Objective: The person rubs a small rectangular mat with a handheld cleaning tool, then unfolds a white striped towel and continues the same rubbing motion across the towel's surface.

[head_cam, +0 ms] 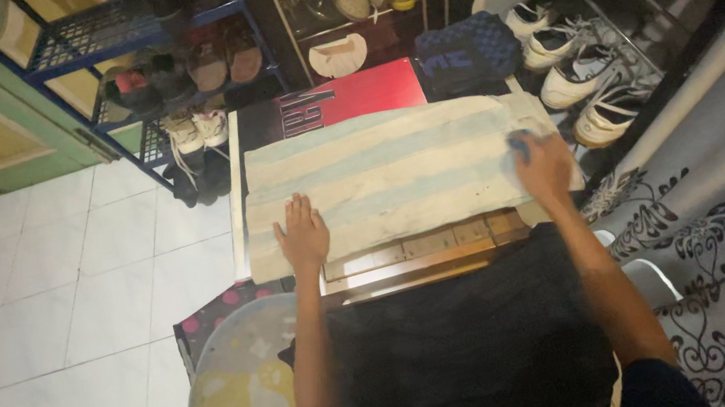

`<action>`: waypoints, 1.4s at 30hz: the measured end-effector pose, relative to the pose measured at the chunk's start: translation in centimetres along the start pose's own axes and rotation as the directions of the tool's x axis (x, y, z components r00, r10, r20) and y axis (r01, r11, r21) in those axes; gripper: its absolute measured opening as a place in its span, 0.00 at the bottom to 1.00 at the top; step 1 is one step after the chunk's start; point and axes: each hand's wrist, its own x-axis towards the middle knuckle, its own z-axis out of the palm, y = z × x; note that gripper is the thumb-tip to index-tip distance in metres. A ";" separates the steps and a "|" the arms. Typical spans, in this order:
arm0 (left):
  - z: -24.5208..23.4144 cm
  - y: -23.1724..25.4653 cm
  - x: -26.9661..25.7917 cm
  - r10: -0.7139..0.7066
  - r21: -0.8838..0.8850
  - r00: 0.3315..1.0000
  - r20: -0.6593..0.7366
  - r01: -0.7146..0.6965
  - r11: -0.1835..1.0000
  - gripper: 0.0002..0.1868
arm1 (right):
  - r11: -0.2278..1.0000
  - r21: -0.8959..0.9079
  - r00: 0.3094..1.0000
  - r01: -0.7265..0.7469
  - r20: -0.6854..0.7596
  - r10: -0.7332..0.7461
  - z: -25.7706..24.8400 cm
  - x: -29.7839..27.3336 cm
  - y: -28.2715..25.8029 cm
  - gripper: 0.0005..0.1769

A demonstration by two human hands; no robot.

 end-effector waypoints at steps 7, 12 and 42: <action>-0.8 0.5 -0.1 -0.062 -0.094 0.998 -0.031 0.059 0.994 0.26 | 0.994 0.073 0.996 0.085 0.020 -0.087 3.2 0.1 -7.0 0.22; 1.8 -0.9 -0.2 -0.116 -0.192 0.961 -0.253 0.068 0.979 0.22 | 0.860 0.451 0.935 0.237 0.136 -0.329 6.1 -2.7 -24.5 0.24; 1.7 -6.0 1.0 -0.138 0.025 0.966 -0.217 0.147 0.989 0.27 | 0.878 0.426 0.920 0.220 0.208 -0.332 7.7 -4.6 -35.8 0.20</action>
